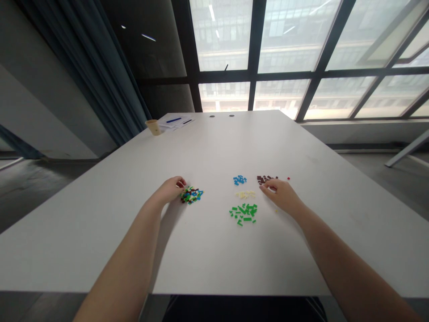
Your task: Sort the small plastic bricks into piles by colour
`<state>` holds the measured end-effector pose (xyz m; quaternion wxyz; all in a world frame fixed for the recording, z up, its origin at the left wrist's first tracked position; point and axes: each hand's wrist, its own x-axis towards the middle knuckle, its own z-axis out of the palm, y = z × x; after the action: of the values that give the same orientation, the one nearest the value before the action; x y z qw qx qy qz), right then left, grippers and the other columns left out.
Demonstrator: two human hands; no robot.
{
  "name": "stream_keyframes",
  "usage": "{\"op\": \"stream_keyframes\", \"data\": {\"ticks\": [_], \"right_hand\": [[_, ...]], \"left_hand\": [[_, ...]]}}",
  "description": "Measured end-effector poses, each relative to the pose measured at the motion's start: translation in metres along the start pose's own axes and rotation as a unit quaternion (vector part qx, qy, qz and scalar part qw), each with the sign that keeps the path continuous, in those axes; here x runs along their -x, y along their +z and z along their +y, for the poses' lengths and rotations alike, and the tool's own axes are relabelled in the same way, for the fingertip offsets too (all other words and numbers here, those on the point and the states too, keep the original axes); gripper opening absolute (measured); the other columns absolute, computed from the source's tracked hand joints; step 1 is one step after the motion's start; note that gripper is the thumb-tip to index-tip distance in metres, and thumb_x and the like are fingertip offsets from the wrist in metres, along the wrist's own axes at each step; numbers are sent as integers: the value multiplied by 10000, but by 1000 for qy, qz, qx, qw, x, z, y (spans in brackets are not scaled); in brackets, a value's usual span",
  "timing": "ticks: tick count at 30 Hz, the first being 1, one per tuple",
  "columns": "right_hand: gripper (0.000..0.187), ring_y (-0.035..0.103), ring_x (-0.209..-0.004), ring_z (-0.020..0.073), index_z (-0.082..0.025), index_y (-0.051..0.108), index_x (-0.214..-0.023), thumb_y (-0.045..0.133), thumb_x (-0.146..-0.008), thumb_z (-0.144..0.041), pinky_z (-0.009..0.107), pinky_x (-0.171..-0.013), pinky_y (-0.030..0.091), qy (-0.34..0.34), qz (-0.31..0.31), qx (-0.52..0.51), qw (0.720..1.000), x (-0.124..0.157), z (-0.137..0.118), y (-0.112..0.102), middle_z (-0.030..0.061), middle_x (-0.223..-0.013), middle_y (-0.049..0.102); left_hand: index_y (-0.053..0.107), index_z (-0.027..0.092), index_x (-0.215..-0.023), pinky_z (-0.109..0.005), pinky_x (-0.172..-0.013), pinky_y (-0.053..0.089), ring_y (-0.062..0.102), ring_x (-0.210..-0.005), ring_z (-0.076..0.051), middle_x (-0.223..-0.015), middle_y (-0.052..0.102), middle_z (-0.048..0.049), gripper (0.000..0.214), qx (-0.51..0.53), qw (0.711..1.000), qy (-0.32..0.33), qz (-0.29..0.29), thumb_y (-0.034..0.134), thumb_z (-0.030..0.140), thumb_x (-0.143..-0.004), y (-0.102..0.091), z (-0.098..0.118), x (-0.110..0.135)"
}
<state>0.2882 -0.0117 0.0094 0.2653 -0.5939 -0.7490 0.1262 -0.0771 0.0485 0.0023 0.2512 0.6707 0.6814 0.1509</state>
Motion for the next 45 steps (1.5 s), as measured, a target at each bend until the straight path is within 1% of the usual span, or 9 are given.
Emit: {"op": "stream_keyframes", "data": {"ticks": [4,8,12,15,20,27,40,42,45], "right_hand": [[274,489,-589,127,-175,597,-631,434,-779,-337,236,-577,348,2,-3,-1,1000,0,-2,-1,21,-630,576],[271,490,-592,130,-177,603,-637,437,-780,-336,240,-581,352,0,-3,1,1000,1,-4,-1,27,-644,585],[263,490,-601,126,-183,599,-632,441,-787,-326,237,-582,352,-25,-6,-6,1000,3,-8,0,25,-655,585],[268,479,-588,118,-181,584,-613,440,-797,-313,234,-577,347,-53,-12,-12,998,6,-16,2,17,-628,566],[265,473,-581,112,-176,577,-600,455,-803,-293,232,-575,339,-85,-22,-23,996,9,-28,8,9,-594,541],[262,466,-575,106,-176,584,-622,459,-815,-302,226,-567,334,-125,-30,-44,991,12,-35,11,1,-578,513],[256,484,-604,118,-183,579,-618,452,-813,-290,229,-585,350,-133,-36,-39,990,16,-43,6,9,-588,522],[211,504,-634,125,-189,598,-672,466,-803,-286,237,-609,369,-136,-32,-51,989,16,-43,7,16,-627,558],[145,535,-696,135,-209,611,-857,522,-769,-282,248,-654,396,-127,-18,-79,989,18,-44,12,27,-779,627]], "left_hand": [[510,163,-768,-243,-549,446,559,-590,-126,-757,565,-12,203,120,992,-1,35,501,201,-569,-4,13,6],[515,155,-749,-264,-635,461,563,-647,-128,-724,556,-3,202,202,974,84,65,581,262,-591,1,34,13],[508,148,-804,-298,-700,484,600,-744,-152,-791,600,-37,244,322,934,153,-1,619,275,-628,25,64,28],[501,156,-855,-326,-777,486,616,-818,-163,-859,629,-60,241,384,903,192,-7,616,266,-674,47,83,43],[510,183,-899,-295,-750,504,625,-766,-135,-815,647,-30,209,319,911,259,12,585,274,-728,71,100,65],[507,210,-987,-241,-703,487,589,-720,-99,-811,637,-14,224,202,912,348,77,545,255,-771,80,103,71],[457,232,-1056,-257,-711,463,590,-736,-114,-798,630,-9,300,219,921,318,58,540,263,-769,81,104,72],[456,231,-1054,-264,-711,464,588,-739,-119,-801,630,-14,302,223,921,316,51,541,265,-767,80,105,72],[456,231,-1054,-263,-708,463,585,-737,-119,-799,631,-13,300,224,922,313,42,540,265,-768,80,105,72]]}}
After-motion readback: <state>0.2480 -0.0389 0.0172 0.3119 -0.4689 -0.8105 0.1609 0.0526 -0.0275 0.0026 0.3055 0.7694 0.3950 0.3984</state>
